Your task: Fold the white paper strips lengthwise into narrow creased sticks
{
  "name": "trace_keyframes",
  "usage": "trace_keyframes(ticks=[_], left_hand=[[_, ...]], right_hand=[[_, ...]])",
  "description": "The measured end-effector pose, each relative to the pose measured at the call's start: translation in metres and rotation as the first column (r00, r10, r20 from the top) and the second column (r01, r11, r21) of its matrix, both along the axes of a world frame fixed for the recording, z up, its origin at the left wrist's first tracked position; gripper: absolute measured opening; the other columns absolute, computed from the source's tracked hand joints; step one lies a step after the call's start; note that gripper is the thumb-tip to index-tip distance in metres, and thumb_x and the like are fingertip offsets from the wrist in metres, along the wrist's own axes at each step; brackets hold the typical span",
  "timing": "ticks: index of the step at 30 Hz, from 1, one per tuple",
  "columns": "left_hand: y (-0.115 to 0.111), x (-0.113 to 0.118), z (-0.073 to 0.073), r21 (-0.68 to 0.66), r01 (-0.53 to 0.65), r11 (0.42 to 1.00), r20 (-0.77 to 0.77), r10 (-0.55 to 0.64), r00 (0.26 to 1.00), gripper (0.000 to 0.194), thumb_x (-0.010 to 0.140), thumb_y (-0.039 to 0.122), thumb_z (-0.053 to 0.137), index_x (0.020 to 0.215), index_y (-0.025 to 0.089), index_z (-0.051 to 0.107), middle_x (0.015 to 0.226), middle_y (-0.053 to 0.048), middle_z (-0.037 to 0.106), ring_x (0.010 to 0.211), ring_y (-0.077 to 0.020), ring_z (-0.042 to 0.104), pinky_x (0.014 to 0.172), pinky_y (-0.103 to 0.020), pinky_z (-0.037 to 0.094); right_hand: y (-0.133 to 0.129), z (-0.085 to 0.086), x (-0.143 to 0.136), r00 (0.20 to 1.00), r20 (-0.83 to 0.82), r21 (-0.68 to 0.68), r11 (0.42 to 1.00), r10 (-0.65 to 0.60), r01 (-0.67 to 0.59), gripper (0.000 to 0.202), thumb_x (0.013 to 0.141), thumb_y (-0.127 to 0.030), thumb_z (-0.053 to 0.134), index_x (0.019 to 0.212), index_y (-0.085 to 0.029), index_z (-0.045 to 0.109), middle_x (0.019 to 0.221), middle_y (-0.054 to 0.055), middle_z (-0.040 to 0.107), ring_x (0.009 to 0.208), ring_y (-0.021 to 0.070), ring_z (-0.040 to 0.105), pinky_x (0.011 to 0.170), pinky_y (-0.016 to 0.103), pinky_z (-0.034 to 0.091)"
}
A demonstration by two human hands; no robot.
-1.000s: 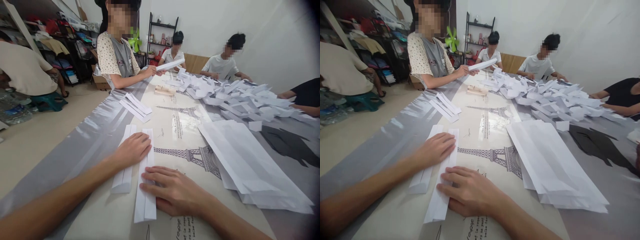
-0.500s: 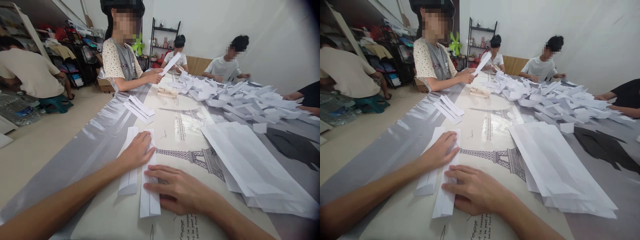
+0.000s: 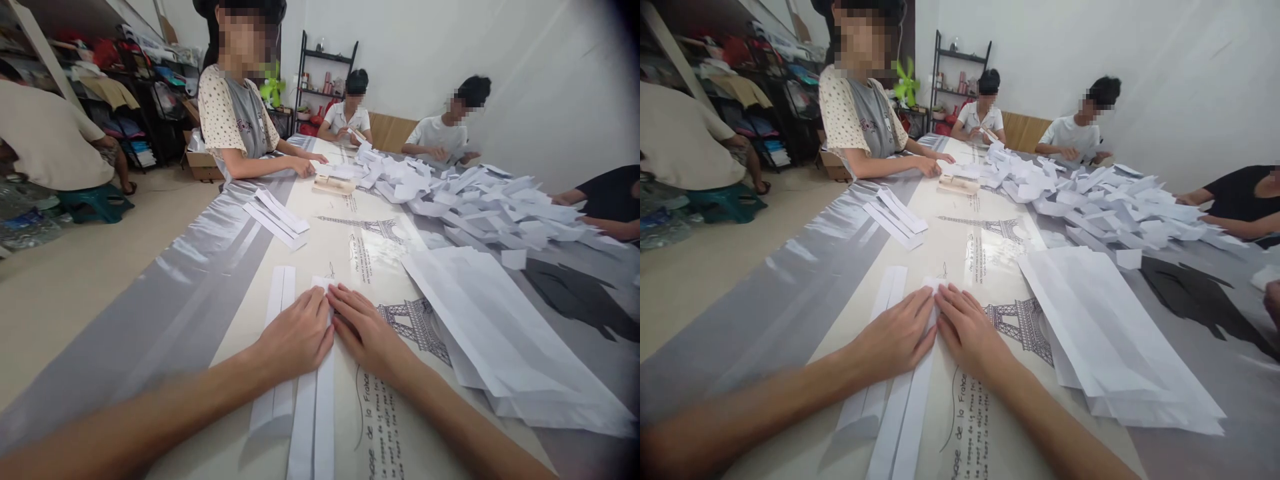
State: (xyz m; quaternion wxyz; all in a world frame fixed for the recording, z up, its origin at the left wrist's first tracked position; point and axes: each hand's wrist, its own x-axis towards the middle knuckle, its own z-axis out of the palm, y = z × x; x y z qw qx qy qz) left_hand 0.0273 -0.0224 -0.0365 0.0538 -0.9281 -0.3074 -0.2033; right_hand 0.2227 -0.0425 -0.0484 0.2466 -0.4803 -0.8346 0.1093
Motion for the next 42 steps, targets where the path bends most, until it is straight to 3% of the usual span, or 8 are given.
trace_keyframes(ticks=[4,12,20,25,28,31,35,42], left_hand=[[0.001,-0.001,-0.004,0.039,0.012,0.999,-0.031,-0.011,0.999,0.041,0.101,0.025,0.037,0.13,0.002,0.055,0.134,-0.025,0.063,0.133,-0.036,0.056,0.11,-0.05,0.047],[0.004,-0.004,-0.006,0.016,0.04,0.999,-0.036,-0.04,0.999,0.044,0.101,0.024,0.035,0.131,-0.003,0.054,0.134,-0.028,0.062,0.133,-0.0367,0.056,0.109,-0.049,0.048],[0.003,-0.005,-0.004,-0.008,0.033,0.999,-0.019,-0.033,0.999,0.04,0.1,0.024,0.035,0.129,0.002,0.052,0.132,-0.026,0.062,0.131,-0.0356,0.057,0.106,-0.049,0.051],[0.013,-0.011,0.012,-0.25,0.032,0.968,0.14,0.004,0.99,0.03,0.1,0.024,0.039,0.124,0.014,0.053,0.12,-0.015,0.064,0.105,-0.0254,0.066,0.084,-0.038,0.059],[0.03,-0.026,0.026,-0.224,0.008,0.974,0.311,0.064,0.948,0.023,0.103,0.025,0.037,0.115,0.019,0.055,0.116,-0.01,0.063,0.11,-0.0232,0.063,0.098,-0.04,0.052],[0.045,-0.044,0.03,-0.201,0.032,0.979,0.185,0.005,0.983,0.025,0.104,0.033,0.041,0.119,0.02,0.055,0.117,-0.009,0.064,0.111,-0.0245,0.063,0.097,-0.041,0.052],[0.046,-0.045,0.015,-0.168,0.029,0.985,-0.058,-0.039,0.998,0.034,0.105,0.038,0.042,0.126,0.013,0.053,0.127,-0.016,0.061,0.115,-0.0289,0.062,0.095,-0.043,0.053],[0.03,-0.025,0.0,0.041,-0.027,0.999,-0.068,0.03,0.997,0.035,0.106,0.036,0.04,0.12,0.01,0.059,0.129,-0.019,0.061,0.126,-0.0333,0.055,0.11,-0.053,0.042]], right_hand=[[0.002,0.002,0.002,1.0,-0.011,0.032,0.999,-0.001,0.001,0.046,0.101,-0.027,0.049,0.147,-0.019,0.055,0.156,0.014,0.048,0.149,0.033,0.036,0.118,0.059,0.04],[0.005,0.006,0.004,0.999,0.04,0.021,0.999,0.025,-0.026,0.047,0.102,-0.029,0.049,0.147,-0.016,0.054,0.155,0.014,0.049,0.148,0.03,0.039,0.119,0.057,0.038],[0.004,0.005,0.0,0.997,0.077,0.025,1.0,-0.001,-0.001,0.049,0.102,-0.028,0.049,0.149,-0.015,0.051,0.155,0.015,0.048,0.149,0.0309,0.037,0.121,0.054,0.036],[0.007,0.008,0.002,1.0,0.004,0.034,0.999,0.008,-0.008,0.044,0.1,-0.03,0.054,0.142,-0.022,0.057,0.151,0.012,0.054,0.142,0.0311,0.045,0.117,0.057,0.039],[0.009,0.009,0.004,1.0,-0.025,-0.008,1.0,-0.007,0.006,0.042,0.099,-0.034,0.057,0.14,-0.023,0.059,0.15,0.01,0.055,0.142,0.0315,0.045,0.114,0.058,0.043],[0.01,0.01,0.006,0.999,-0.015,-0.046,0.999,-0.029,0.028,0.042,0.099,-0.037,0.059,0.139,-0.025,0.06,0.149,0.007,0.056,0.14,0.0323,0.045,0.11,0.058,0.046],[0.009,0.009,0.005,0.998,0.058,0.013,0.999,-0.037,0.037,0.043,0.099,-0.037,0.057,0.14,-0.024,0.059,0.151,0.006,0.055,0.138,0.0334,0.045,0.111,0.059,0.044],[0.01,0.009,-0.003,0.981,0.187,0.133,0.991,-0.047,0.022,0.044,0.101,-0.03,0.048,0.142,-0.015,0.056,0.152,0.012,0.053,0.134,0.0335,0.048,0.112,0.057,0.043]])
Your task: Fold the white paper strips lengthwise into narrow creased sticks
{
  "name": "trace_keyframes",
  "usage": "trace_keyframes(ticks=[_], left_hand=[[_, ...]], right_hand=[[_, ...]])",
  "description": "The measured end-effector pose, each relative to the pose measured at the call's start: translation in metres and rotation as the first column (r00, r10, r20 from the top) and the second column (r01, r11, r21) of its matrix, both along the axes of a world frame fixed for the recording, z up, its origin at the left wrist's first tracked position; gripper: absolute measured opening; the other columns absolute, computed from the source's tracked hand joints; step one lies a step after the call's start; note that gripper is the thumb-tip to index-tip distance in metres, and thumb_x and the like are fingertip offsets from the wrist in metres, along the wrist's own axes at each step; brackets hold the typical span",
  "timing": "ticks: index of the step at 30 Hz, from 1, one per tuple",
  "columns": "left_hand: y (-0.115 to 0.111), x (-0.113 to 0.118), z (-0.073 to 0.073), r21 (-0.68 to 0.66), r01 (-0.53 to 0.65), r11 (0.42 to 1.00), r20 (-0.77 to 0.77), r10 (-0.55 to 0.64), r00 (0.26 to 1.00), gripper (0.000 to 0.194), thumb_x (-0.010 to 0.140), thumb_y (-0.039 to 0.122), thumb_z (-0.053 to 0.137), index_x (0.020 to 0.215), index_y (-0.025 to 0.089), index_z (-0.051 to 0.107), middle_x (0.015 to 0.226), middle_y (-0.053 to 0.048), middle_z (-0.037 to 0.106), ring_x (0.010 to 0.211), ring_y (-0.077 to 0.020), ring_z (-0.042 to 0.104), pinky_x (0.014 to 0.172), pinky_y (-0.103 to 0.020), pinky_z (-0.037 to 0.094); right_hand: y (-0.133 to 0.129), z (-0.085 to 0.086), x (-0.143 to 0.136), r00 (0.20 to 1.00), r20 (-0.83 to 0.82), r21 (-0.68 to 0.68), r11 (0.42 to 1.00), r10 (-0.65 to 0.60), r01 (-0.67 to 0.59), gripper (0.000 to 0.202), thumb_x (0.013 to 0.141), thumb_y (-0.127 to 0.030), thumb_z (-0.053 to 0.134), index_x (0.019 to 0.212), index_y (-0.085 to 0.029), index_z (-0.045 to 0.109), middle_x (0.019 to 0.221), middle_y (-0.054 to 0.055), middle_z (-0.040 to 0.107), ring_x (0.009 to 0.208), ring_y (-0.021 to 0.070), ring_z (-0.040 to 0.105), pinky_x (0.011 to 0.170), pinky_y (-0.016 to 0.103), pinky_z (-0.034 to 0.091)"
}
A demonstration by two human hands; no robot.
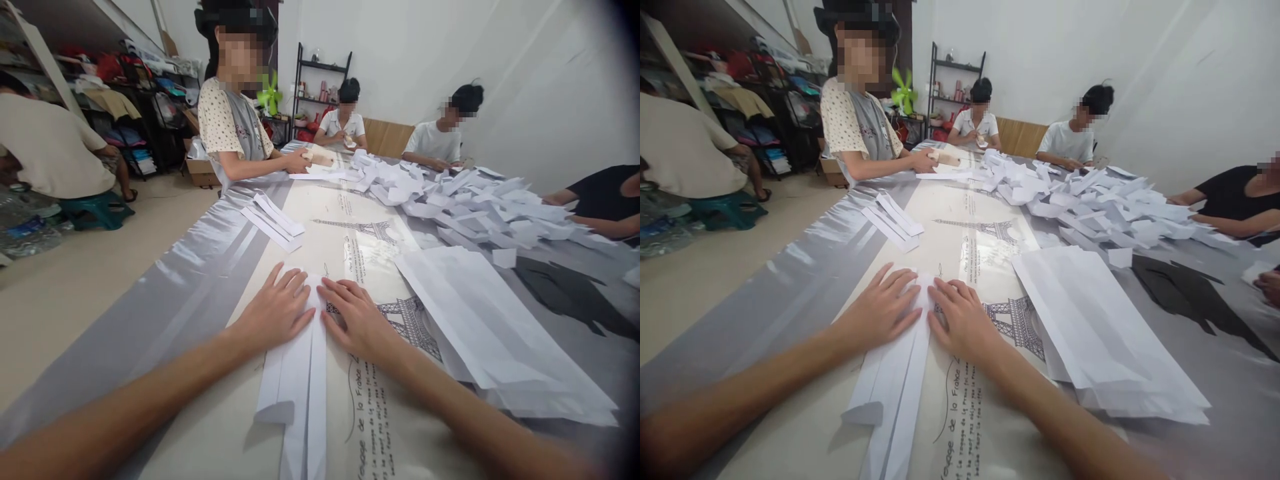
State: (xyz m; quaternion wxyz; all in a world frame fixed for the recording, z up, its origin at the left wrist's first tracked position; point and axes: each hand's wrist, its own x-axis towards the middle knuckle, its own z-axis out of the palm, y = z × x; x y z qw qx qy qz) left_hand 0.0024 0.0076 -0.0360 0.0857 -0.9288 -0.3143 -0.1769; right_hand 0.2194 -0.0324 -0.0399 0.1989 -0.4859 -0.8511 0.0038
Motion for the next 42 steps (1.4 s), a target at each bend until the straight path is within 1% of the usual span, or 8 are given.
trace_keyframes(ticks=[5,10,14,18,23,29,35,42], left_hand=[[0.002,-0.004,0.0,-0.083,-0.01,0.997,0.017,0.012,1.0,0.039,0.107,0.038,0.037,0.122,0.009,0.059,0.123,-0.017,0.064,0.115,-0.0299,0.061,0.096,-0.045,0.052],[0.003,-0.004,0.001,-0.13,0.039,0.991,0.039,-0.034,0.999,0.041,0.106,0.036,0.038,0.13,0.007,0.053,0.131,-0.018,0.059,0.119,-0.0299,0.058,0.101,-0.044,0.05],[0.002,-0.002,0.002,-0.151,0.024,0.988,0.017,-0.022,1.0,0.041,0.107,0.035,0.036,0.131,0.007,0.053,0.128,-0.019,0.059,0.119,-0.0307,0.057,0.1,-0.046,0.05],[0.002,-0.001,0.0,-0.124,0.029,0.992,0.005,-0.028,1.0,0.04,0.107,0.034,0.035,0.127,0.004,0.054,0.128,-0.02,0.059,0.12,-0.0315,0.055,0.1,-0.046,0.049],[0.002,0.001,-0.001,-0.056,0.026,0.998,-0.011,-0.026,1.0,0.04,0.108,0.034,0.033,0.125,0.006,0.056,0.126,-0.02,0.061,0.119,-0.0318,0.056,0.098,-0.047,0.048],[0.0,0.004,0.002,0.033,-0.016,0.999,-0.109,0.02,0.994,0.04,0.107,0.032,0.035,0.12,0.003,0.059,0.12,-0.021,0.063,0.109,-0.0318,0.059,0.093,-0.046,0.049],[0.001,0.001,0.001,0.037,0.027,0.999,-0.103,-0.023,0.994,0.042,0.108,0.032,0.033,0.122,0.003,0.059,0.121,-0.02,0.064,0.112,-0.0311,0.058,0.097,-0.045,0.048],[0.002,-0.001,-0.004,0.025,0.033,0.999,-0.077,-0.031,0.997,0.042,0.108,0.034,0.031,0.124,0.007,0.059,0.125,-0.02,0.063,0.118,-0.0318,0.056,0.101,-0.047,0.046]], right_hand=[[0.003,-0.001,0.002,0.999,0.053,0.002,1.0,0.008,-0.008,0.047,0.104,-0.03,0.042,0.146,-0.013,0.051,0.155,0.014,0.049,0.137,0.0324,0.046,0.112,0.056,0.043],[0.01,0.003,0.006,0.996,0.079,-0.029,0.999,0.033,-0.031,0.045,0.104,-0.03,0.041,0.147,-0.017,0.05,0.155,0.012,0.049,0.135,0.0315,0.047,0.109,0.054,0.045],[0.012,0.0,0.005,0.999,0.04,0.01,1.0,0.011,-0.011,0.043,0.103,-0.029,0.044,0.144,-0.018,0.053,0.154,0.01,0.051,0.132,0.032,0.048,0.106,0.054,0.046],[0.012,-0.003,0.002,1.0,0.022,0.019,1.0,-0.007,0.007,0.042,0.103,-0.028,0.045,0.143,-0.017,0.054,0.153,0.01,0.052,0.131,0.0318,0.048,0.105,0.052,0.045],[0.014,-0.003,0.0,1.0,0.019,0.02,1.0,-0.023,0.023,0.039,0.103,-0.028,0.046,0.14,-0.018,0.056,0.153,0.009,0.052,0.13,0.0311,0.049,0.104,0.051,0.045],[0.012,-0.005,-0.001,0.999,-0.005,0.037,0.998,-0.04,0.04,0.036,0.103,-0.026,0.047,0.137,-0.019,0.057,0.147,0.009,0.058,0.13,0.0295,0.051,0.104,0.049,0.046],[0.01,-0.003,-0.002,0.998,-0.031,0.02,0.999,-0.048,0.049,0.036,0.102,-0.025,0.047,0.136,-0.019,0.058,0.148,0.009,0.057,0.131,0.0298,0.051,0.105,0.049,0.046],[0.011,-0.004,-0.003,0.997,-0.053,0.012,0.998,-0.054,0.055,0.037,0.102,-0.026,0.048,0.137,-0.021,0.058,0.148,0.008,0.057,0.132,0.0296,0.05,0.106,0.051,0.045]])
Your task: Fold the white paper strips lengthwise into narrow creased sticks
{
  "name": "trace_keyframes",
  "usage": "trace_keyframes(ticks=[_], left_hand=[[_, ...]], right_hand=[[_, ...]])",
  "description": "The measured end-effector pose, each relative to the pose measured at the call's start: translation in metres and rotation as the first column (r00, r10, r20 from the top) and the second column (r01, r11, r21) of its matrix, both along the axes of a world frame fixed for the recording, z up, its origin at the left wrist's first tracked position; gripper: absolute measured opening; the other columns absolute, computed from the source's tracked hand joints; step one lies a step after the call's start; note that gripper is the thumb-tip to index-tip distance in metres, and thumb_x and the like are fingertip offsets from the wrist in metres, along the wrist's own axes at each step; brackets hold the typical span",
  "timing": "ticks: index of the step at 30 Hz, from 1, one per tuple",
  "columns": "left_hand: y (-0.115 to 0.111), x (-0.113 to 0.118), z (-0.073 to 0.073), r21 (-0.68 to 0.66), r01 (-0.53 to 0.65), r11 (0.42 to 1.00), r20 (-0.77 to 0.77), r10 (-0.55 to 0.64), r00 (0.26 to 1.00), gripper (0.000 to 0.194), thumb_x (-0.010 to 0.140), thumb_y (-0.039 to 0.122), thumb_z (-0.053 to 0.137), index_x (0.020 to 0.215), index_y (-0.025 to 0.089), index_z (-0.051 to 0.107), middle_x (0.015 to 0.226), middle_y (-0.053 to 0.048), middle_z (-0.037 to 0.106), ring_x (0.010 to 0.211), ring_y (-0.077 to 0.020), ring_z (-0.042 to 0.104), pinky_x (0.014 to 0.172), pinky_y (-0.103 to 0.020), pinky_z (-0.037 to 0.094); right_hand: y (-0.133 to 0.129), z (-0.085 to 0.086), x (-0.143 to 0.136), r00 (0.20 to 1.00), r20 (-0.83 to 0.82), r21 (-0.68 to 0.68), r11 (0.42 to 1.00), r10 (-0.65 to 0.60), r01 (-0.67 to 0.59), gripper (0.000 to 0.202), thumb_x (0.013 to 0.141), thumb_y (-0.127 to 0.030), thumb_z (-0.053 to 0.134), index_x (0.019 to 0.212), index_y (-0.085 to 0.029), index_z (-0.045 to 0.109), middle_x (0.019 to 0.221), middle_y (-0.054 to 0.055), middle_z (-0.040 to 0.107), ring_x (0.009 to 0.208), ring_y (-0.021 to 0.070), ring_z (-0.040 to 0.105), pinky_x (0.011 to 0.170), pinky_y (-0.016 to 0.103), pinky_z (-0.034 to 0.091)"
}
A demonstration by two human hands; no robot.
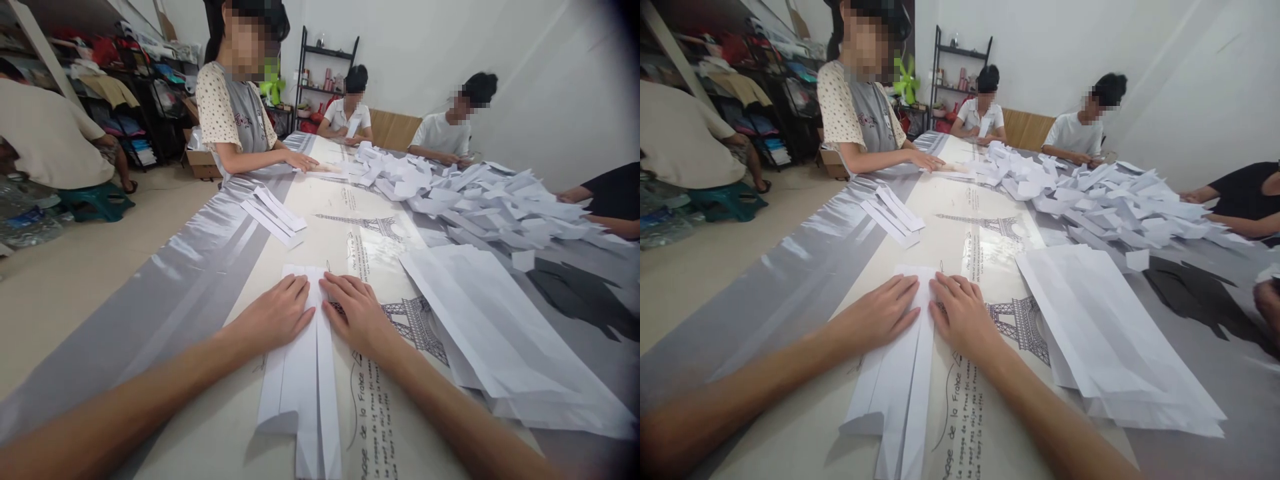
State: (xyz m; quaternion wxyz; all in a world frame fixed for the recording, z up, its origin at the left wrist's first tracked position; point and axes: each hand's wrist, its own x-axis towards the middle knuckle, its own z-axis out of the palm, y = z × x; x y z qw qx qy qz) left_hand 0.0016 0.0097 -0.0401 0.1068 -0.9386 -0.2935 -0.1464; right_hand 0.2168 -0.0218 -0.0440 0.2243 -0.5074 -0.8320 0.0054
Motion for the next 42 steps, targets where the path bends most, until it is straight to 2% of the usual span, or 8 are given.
trace_keyframes(ticks=[5,13,21,24,27,31,36,42], left_hand=[[-0.001,0.0,-0.001,-0.035,-0.013,0.999,0.01,0.013,1.0,0.042,0.108,0.034,0.032,0.124,0.006,0.059,0.126,-0.019,0.062,0.121,-0.0314,0.054,0.106,-0.046,0.043],[0.0,0.0,0.003,-0.082,-0.019,0.996,0.015,0.02,1.0,0.042,0.107,0.036,0.035,0.121,0.005,0.06,0.124,-0.019,0.062,0.117,-0.0313,0.056,0.1,-0.045,0.048],[0.001,0.001,0.002,-0.107,0.006,0.994,0.047,-0.001,0.999,0.047,0.107,0.042,0.034,0.122,0.006,0.06,0.119,-0.019,0.064,0.113,-0.0323,0.057,0.097,-0.048,0.049],[0.008,-0.002,0.002,-0.122,0.019,0.992,0.049,-0.013,0.999,0.047,0.107,0.042,0.033,0.12,0.008,0.062,0.118,-0.019,0.064,0.113,-0.0319,0.057,0.097,-0.048,0.05],[0.019,-0.008,0.003,-0.114,-0.037,0.993,0.003,0.038,0.999,0.047,0.107,0.042,0.033,0.119,0.007,0.062,0.12,-0.02,0.063,0.115,-0.0316,0.056,0.097,-0.047,0.05],[0.029,-0.016,0.004,-0.077,-0.119,0.99,-0.041,0.116,0.992,0.041,0.105,0.041,0.039,0.117,0.009,0.061,0.123,-0.017,0.063,0.116,-0.0286,0.056,0.099,-0.042,0.05],[0.028,-0.017,0.006,-0.093,-0.153,0.984,-0.056,0.148,0.987,0.042,0.104,0.04,0.041,0.118,0.006,0.061,0.122,-0.019,0.063,0.116,-0.0298,0.056,0.098,-0.042,0.05],[0.028,-0.016,0.005,-0.091,-0.138,0.986,-0.037,0.135,0.99,0.04,0.104,0.039,0.04,0.116,0.008,0.062,0.121,-0.018,0.063,0.117,-0.0297,0.055,0.1,-0.043,0.048]], right_hand=[[0.001,-0.001,0.002,1.0,-0.016,-0.034,0.999,0.008,-0.008,0.039,0.102,-0.027,0.049,0.139,-0.019,0.058,0.15,0.007,0.056,0.133,0.0304,0.048,0.108,0.051,0.043],[0.0,-0.001,0.003,0.999,-0.025,-0.038,0.999,0.021,-0.022,0.04,0.103,-0.026,0.046,0.141,-0.021,0.056,0.152,0.005,0.054,0.132,0.0306,0.048,0.107,0.052,0.044],[0.0,0.002,0.002,0.999,-0.043,-0.022,1.0,0.02,-0.021,0.039,0.104,-0.027,0.046,0.142,-0.021,0.055,0.153,0.01,0.051,0.135,0.0322,0.047,0.109,0.058,0.044],[-0.013,0.016,0.001,0.977,-0.103,0.011,0.982,0.188,-0.187,0.037,0.104,-0.03,0.05,0.14,-0.025,0.056,0.15,0.011,0.054,0.135,0.03,0.049,0.107,0.056,0.047],[-0.038,0.033,-0.005,0.856,-0.115,-0.036,0.859,0.504,-0.51,0.029,0.103,-0.036,0.057,0.128,-0.023,0.064,0.124,0.009,0.068,0.111,0.0213,0.063,0.093,0.04,0.057],[-0.067,0.041,-0.019,0.74,0.008,-0.076,0.739,0.672,-0.67,0.043,0.097,-0.051,0.063,0.115,-0.012,0.067,0.098,0.011,0.071,0.087,0.0225,0.064,0.074,0.038,0.057],[-0.074,0.038,-0.027,0.775,0.088,-0.054,0.78,0.626,-0.624,0.021,0.104,-0.028,0.052,0.104,-0.014,0.067,0.092,0.009,0.07,0.085,0.0208,0.064,0.071,0.033,0.057],[-0.077,0.039,-0.03,0.812,0.095,-0.017,0.817,0.576,-0.577,0.022,0.097,-0.009,0.047,0.093,-0.018,0.066,0.086,0.007,0.07,0.074,0.0187,0.061,0.064,0.031,0.054]])
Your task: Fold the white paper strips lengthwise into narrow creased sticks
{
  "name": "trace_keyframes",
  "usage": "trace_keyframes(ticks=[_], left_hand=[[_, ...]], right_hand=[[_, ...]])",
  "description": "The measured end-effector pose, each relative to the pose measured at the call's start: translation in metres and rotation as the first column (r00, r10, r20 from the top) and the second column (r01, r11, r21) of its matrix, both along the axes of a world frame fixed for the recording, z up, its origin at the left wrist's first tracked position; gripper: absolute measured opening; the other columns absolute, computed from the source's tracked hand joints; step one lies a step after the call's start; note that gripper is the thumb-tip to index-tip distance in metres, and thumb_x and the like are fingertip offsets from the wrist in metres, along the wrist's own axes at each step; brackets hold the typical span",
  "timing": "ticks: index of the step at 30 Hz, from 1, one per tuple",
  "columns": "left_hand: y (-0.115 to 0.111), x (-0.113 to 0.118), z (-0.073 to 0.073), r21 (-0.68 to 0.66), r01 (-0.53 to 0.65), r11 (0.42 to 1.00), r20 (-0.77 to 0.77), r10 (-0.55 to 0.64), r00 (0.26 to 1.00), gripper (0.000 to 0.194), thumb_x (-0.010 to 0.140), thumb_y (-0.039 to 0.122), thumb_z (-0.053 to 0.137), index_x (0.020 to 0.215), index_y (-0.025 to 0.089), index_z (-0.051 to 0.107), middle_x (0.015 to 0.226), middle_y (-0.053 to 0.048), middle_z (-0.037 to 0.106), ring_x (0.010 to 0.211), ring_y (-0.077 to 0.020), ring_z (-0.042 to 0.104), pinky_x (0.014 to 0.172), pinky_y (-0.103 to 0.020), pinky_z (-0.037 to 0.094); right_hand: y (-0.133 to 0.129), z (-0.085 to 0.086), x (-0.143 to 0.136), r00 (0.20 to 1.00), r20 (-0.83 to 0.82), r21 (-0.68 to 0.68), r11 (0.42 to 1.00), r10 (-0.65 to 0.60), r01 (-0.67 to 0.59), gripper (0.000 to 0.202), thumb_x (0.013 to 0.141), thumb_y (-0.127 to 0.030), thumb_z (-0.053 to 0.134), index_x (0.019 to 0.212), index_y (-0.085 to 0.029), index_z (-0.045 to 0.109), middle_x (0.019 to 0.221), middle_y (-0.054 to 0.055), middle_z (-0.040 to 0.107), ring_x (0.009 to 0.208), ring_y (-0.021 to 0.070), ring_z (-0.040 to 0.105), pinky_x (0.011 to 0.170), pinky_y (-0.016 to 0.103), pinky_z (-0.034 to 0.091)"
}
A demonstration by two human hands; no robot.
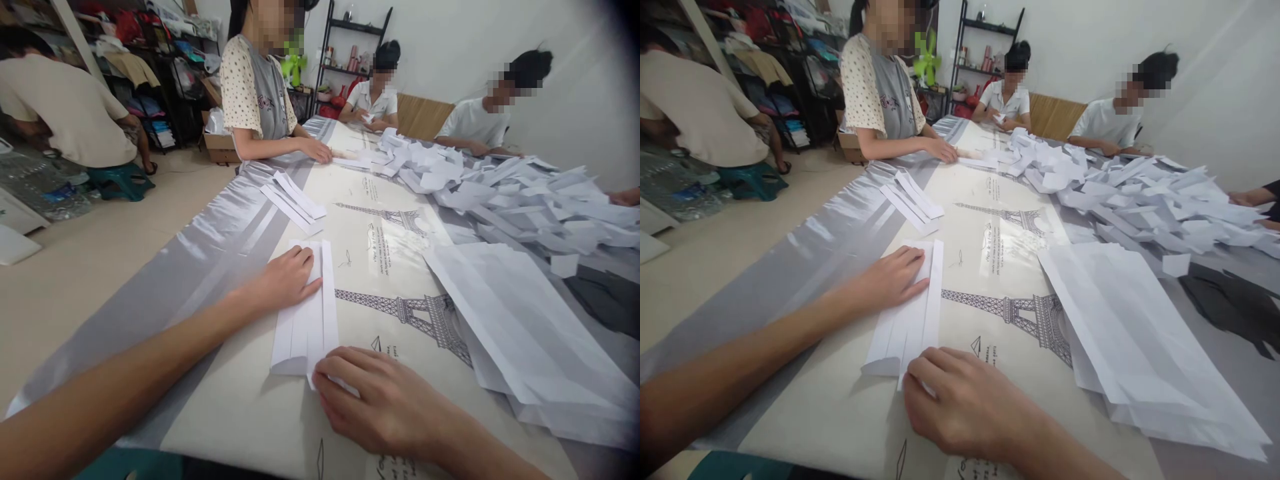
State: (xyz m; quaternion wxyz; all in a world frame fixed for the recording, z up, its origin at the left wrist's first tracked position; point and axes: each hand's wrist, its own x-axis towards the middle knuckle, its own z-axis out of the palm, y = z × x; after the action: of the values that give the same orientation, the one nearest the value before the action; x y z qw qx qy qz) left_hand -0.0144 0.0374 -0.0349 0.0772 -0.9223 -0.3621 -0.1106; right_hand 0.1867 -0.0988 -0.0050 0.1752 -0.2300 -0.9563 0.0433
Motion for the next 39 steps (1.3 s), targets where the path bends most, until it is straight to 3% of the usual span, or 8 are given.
trace_keyframes(ticks=[5,9,12,16,23,29,39], left_hand=[[-0.001,0.001,0.002,-0.021,-0.003,1.0,-0.021,0.003,1.0,0.044,0.104,0.037,0.039,0.117,0.002,0.062,0.121,-0.021,0.062,0.116,-0.0318,0.055,0.1,-0.044,0.048],[-0.001,0.001,0.002,-0.026,-0.003,1.0,-0.018,0.003,1.0,0.043,0.104,0.037,0.039,0.117,0.004,0.062,0.121,-0.02,0.063,0.115,-0.031,0.055,0.1,-0.043,0.048],[0.0,0.001,0.002,-0.021,0.0,1.0,-0.002,0.0,1.0,0.04,0.104,0.038,0.04,0.116,0.006,0.062,0.121,-0.019,0.063,0.116,-0.0303,0.055,0.1,-0.043,0.048],[-0.001,0.001,0.002,-0.021,-0.005,1.0,-0.022,0.005,1.0,0.04,0.104,0.038,0.042,0.116,0.006,0.062,0.122,-0.019,0.063,0.117,-0.0303,0.055,0.102,-0.043,0.047],[-0.002,0.001,0.004,-0.027,0.001,1.0,-0.009,-0.001,1.0,0.042,0.105,0.037,0.038,0.116,0.005,0.062,0.122,-0.02,0.063,0.116,-0.0306,0.054,0.1,-0.043,0.047],[-0.002,0.001,0.004,-0.025,-0.008,1.0,-0.022,0.008,1.0,0.041,0.105,0.038,0.038,0.115,0.007,0.063,0.121,-0.018,0.063,0.115,-0.0288,0.055,0.099,-0.04,0.047],[-0.003,0.003,0.005,-0.061,-0.027,0.998,-0.018,0.026,1.0,0.042,0.104,0.038,0.042,0.114,0.003,0.064,0.122,-0.02,0.062,0.115,-0.0307,0.055,0.1,-0.042,0.046]], right_hand=[[0.003,-0.009,-0.004,0.984,-0.136,-0.24,0.968,-0.111,0.076,0.018,0.096,-0.011,0.048,0.094,-0.017,0.065,0.095,0.009,0.066,0.081,0.0191,0.058,0.069,0.032,0.054],[0.008,-0.009,-0.004,0.969,-0.153,-0.503,0.859,-0.192,0.091,0.016,0.098,-0.017,0.052,0.099,-0.019,0.068,0.102,0.007,0.062,0.085,0.0159,0.058,0.074,0.029,0.053],[0.009,-0.007,-0.002,0.958,-0.154,-0.607,0.788,-0.243,0.103,0.012,0.096,-0.019,0.06,0.1,-0.021,0.07,0.104,0.004,0.061,0.08,0.0131,0.058,0.071,0.027,0.051],[0.011,-0.007,-0.001,0.95,-0.178,-0.644,0.761,-0.257,0.085,0.012,0.096,-0.021,0.063,0.095,-0.022,0.075,0.099,0.003,0.062,0.08,0.0126,0.059,0.071,0.026,0.049],[0.011,-0.012,-0.004,0.934,-0.199,-0.632,0.767,-0.295,0.107,0.024,0.1,-0.023,0.057,0.08,-0.019,0.071,0.084,0.001,0.061,0.071,0.0112,0.055,0.065,0.026,0.044],[0.011,-0.014,-0.008,0.908,-0.18,-0.614,0.764,-0.379,0.197,0.009,0.096,-0.018,0.058,0.097,-0.02,0.067,0.082,-0.001,0.066,0.071,0.0114,0.057,0.065,0.025,0.042],[0.014,-0.011,-0.009,0.927,-0.121,-0.659,0.727,-0.355,0.193,0.007,0.096,-0.018,0.059,0.091,-0.022,0.062,0.085,-0.003,0.066,0.075,0.0113,0.056,0.066,0.024,0.04]])
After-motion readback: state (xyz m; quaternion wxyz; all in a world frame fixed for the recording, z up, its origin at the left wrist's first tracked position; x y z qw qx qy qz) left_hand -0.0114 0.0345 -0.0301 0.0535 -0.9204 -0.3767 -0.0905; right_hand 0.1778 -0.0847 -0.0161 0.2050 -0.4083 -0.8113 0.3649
